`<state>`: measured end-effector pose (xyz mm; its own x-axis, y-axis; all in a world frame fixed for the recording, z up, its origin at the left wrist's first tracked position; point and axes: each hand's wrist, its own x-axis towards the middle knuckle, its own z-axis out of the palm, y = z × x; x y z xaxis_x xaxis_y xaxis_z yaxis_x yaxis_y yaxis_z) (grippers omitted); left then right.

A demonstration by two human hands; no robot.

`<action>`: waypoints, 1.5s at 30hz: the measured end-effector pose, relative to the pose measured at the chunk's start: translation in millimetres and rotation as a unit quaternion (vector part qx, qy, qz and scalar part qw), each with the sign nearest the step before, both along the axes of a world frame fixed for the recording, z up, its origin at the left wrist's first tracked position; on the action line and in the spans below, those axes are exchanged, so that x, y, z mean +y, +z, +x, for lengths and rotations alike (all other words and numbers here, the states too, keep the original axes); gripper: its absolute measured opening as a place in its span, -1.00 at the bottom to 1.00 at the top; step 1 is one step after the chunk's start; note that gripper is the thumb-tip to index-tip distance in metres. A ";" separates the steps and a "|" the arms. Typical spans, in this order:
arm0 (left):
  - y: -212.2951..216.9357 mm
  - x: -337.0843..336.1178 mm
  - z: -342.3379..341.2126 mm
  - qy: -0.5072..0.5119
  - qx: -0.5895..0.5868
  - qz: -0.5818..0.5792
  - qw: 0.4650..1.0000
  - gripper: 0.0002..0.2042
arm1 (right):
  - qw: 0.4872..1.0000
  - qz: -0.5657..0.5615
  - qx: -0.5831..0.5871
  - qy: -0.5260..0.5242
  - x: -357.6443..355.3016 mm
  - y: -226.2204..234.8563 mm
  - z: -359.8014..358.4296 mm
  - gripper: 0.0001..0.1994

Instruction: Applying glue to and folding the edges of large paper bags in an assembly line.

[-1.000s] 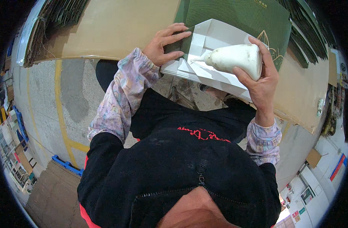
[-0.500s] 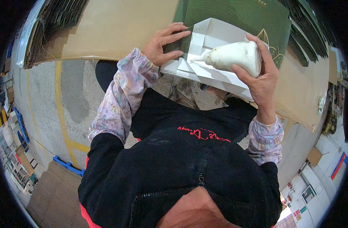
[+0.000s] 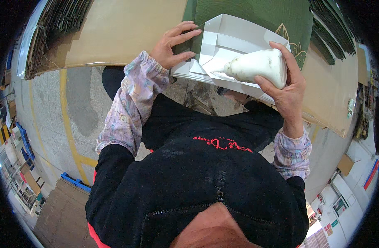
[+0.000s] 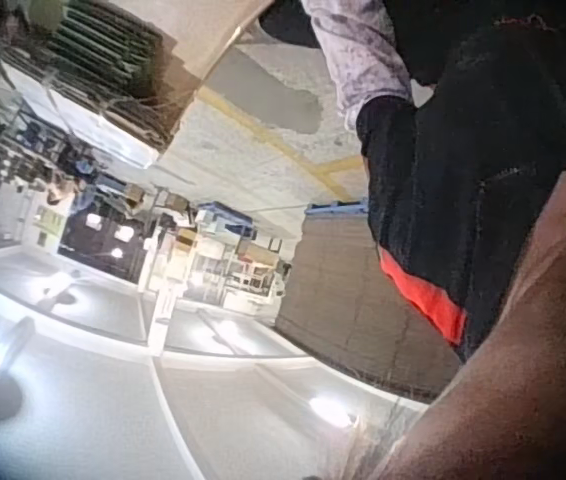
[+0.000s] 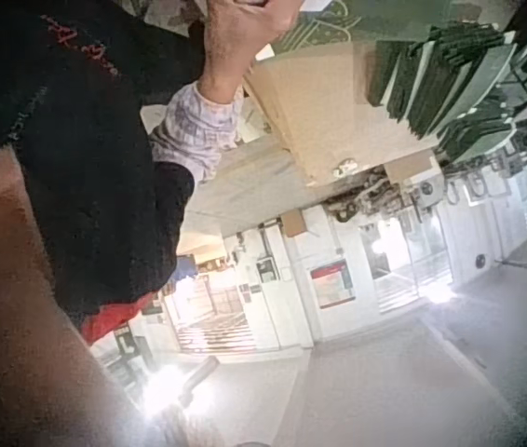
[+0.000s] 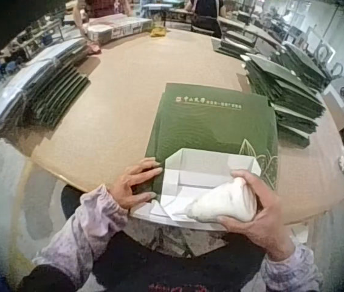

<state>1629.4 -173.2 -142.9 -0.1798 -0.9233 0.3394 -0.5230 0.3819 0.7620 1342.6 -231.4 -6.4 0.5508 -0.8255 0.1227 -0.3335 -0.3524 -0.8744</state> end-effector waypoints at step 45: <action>1.6 0.7 2.0 0.004 -0.010 0.007 1.000 -0.42 | 0.998 0.028 0.014 -0.049 10.0 4.4 -34.2 -0.33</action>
<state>1631.4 -172.5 -141.3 -0.1795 -0.9290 0.3235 -0.5410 0.3679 0.7563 1308.4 -221.4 -2.0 0.4691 -0.8811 0.0604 -0.3884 -0.2672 -0.8819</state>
